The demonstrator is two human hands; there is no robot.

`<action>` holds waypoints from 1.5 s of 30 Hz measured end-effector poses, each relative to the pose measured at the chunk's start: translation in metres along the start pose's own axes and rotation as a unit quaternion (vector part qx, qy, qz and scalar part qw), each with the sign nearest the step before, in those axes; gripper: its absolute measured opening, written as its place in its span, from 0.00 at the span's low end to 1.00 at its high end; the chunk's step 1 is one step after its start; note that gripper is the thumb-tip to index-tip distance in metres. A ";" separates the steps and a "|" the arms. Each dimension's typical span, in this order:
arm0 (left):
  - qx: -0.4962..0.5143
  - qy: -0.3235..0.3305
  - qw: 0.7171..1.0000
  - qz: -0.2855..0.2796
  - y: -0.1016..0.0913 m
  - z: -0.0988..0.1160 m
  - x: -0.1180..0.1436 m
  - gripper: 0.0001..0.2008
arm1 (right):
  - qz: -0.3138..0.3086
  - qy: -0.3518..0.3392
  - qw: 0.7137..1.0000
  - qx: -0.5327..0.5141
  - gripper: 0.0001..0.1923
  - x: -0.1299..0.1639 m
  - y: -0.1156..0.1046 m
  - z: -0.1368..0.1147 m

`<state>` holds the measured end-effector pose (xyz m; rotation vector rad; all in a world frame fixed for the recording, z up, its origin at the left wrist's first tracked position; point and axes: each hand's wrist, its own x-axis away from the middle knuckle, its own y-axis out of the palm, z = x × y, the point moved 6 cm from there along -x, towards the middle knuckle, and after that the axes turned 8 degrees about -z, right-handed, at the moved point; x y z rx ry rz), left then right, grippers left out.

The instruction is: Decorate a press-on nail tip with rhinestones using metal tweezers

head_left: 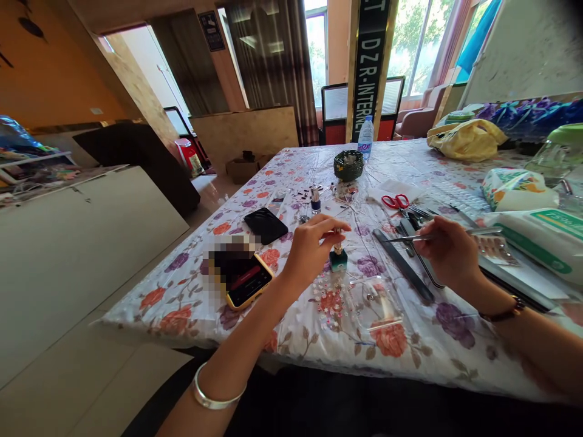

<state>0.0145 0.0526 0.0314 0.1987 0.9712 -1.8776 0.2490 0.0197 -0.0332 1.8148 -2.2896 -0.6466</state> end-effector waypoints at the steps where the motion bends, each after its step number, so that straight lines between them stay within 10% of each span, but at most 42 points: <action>1: 0.007 -0.006 1.000 0.001 -0.001 -0.001 0.000 0.09 | 0.000 0.001 1.000 -0.001 0.13 0.000 0.000 0.000; 28: 0.121 -0.084 0.989 0.004 0.012 -0.016 0.002 0.09 | -0.132 0.041 0.990 0.009 0.13 0.016 0.020 0.002; 37: 0.143 -0.078 0.987 -0.009 -0.001 0.002 0.002 0.26 | -0.160 0.047 0.986 0.002 0.12 0.021 0.024 0.002; 41: 0.106 -0.144 0.976 0.123 -0.011 0.017 0.015 0.12 | -0.186 0.045 0.981 0.014 0.08 0.022 0.029 -0.001; 45: 0.157 -0.226 0.957 0.093 0.015 0.023 0.041 0.05 | -0.214 0.029 0.976 0.032 0.06 0.023 0.034 -0.001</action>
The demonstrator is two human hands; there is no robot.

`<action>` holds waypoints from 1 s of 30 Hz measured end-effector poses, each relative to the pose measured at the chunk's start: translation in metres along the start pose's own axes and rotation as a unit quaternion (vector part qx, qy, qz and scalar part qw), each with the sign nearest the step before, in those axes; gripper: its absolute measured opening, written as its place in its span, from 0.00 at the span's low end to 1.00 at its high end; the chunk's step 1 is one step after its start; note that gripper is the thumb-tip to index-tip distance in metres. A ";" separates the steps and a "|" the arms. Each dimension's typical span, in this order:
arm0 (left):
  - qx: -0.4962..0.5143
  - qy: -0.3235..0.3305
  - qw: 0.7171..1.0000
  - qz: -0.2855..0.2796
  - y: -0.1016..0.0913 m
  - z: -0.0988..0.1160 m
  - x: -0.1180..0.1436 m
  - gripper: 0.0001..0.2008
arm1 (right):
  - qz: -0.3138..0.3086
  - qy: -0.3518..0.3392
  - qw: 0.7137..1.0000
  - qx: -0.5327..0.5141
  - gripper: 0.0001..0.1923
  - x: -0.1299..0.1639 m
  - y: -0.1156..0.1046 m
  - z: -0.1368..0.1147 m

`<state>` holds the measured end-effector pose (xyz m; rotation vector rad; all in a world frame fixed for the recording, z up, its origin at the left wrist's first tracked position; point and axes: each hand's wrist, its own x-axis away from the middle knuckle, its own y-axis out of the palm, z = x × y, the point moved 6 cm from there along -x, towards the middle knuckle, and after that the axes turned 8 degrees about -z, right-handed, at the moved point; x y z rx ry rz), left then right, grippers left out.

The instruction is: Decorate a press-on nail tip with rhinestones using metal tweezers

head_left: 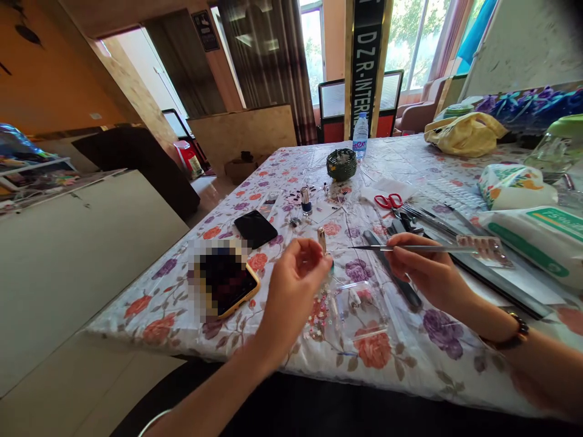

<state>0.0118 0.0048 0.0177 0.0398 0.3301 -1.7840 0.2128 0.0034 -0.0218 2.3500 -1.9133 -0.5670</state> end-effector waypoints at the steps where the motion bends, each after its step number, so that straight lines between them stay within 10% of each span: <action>1: -0.008 -0.020 1.000 -0.002 0.004 -0.006 0.009 0.05 | -0.004 -0.005 1.000 0.006 0.07 0.000 0.001 0.001; 10: -0.223 -0.072 0.968 -0.090 0.031 -0.036 0.044 0.13 | -0.013 -0.057 0.995 0.083 0.04 0.007 0.011 -0.002; 30: -0.171 0.028 0.984 -0.032 0.041 -0.042 0.039 0.08 | 0.004 -0.062 0.987 0.147 0.06 0.017 0.020 0.012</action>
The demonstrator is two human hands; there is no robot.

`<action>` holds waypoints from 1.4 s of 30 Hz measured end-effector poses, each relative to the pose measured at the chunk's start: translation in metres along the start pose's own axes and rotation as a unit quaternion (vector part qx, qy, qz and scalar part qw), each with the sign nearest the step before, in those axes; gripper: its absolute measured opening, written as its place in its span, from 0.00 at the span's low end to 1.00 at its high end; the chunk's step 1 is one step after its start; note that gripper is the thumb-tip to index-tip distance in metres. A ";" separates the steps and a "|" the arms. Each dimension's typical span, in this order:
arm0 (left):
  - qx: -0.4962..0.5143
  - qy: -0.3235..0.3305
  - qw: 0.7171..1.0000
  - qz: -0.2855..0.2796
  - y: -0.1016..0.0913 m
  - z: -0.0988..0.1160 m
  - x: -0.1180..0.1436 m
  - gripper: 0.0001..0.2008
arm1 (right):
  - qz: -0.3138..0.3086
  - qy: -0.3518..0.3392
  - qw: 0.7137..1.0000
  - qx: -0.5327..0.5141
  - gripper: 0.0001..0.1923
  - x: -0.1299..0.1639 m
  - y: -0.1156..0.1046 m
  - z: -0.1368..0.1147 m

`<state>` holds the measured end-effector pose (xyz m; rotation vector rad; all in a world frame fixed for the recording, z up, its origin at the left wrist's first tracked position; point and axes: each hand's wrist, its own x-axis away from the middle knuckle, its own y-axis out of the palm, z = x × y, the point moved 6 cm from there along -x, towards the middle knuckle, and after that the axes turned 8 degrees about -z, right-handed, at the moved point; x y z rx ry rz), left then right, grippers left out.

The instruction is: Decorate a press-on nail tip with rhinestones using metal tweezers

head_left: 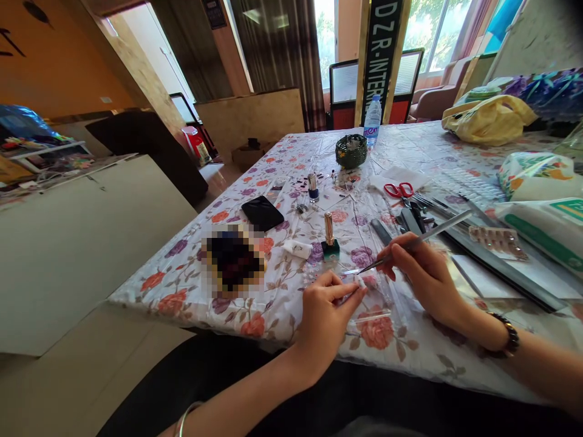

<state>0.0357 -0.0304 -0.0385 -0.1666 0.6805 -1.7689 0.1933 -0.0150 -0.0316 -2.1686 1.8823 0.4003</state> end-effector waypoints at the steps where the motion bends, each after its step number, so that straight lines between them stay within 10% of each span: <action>1: -0.002 0.005 1.000 0.001 0.000 0.001 0.000 0.08 | 0.001 -0.001 1.000 0.001 0.06 0.000 0.000 0.001; 42: -0.058 0.036 0.998 -0.004 0.002 0.005 0.007 0.10 | 0.006 -0.018 0.999 0.041 0.05 0.004 -0.003 -0.001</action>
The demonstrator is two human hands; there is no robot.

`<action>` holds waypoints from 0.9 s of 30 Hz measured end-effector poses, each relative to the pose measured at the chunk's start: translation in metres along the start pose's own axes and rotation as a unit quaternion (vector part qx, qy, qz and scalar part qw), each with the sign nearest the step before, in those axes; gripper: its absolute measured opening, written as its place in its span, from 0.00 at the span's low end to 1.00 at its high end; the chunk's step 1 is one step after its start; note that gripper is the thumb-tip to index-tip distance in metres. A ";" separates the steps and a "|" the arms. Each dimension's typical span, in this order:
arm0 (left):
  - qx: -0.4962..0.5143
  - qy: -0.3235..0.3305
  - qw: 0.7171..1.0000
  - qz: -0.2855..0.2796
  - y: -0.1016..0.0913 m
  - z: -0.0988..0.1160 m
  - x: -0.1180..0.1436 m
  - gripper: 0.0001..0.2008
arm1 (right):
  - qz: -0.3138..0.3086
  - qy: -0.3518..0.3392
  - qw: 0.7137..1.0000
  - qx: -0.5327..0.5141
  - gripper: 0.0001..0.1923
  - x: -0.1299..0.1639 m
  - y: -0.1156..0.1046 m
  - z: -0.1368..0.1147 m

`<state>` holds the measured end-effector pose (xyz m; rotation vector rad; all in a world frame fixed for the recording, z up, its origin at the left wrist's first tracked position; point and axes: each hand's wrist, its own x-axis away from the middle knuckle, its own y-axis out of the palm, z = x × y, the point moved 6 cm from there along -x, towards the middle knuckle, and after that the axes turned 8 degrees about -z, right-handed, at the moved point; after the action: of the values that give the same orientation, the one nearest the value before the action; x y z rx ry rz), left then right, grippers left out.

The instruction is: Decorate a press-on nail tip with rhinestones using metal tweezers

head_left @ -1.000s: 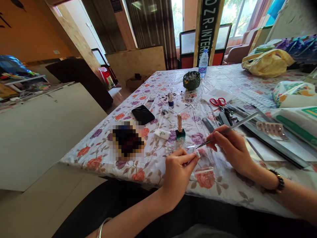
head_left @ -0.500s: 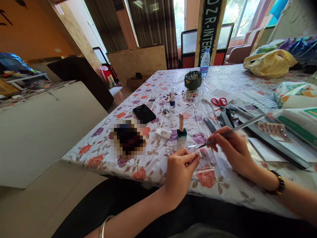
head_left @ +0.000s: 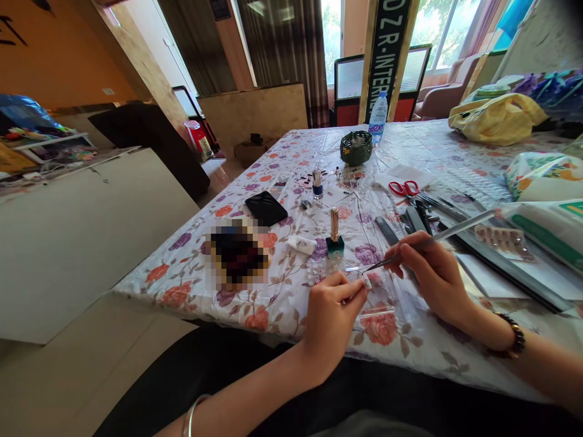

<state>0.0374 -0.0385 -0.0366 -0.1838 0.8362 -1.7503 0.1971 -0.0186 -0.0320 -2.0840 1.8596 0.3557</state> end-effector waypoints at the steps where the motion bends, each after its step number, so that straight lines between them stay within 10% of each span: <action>1: -0.002 0.001 1.000 0.000 0.000 0.000 0.000 0.10 | -0.004 0.001 1.000 0.000 0.05 0.000 0.001 0.000; 17: -0.161 0.099 0.982 -0.008 0.002 0.010 0.006 0.10 | 0.043 -0.093 0.995 -0.009 0.05 0.008 -0.003 -0.018; 27: -0.239 0.156 0.958 -0.016 0.007 0.015 0.009 0.13 | -0.032 -0.170 0.983 0.062 0.05 0.017 0.002 -0.024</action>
<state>0.0471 -0.0543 -0.0321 -0.2426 1.4926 -1.6011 0.1962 -0.0440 -0.0174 -1.8594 1.5695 0.5282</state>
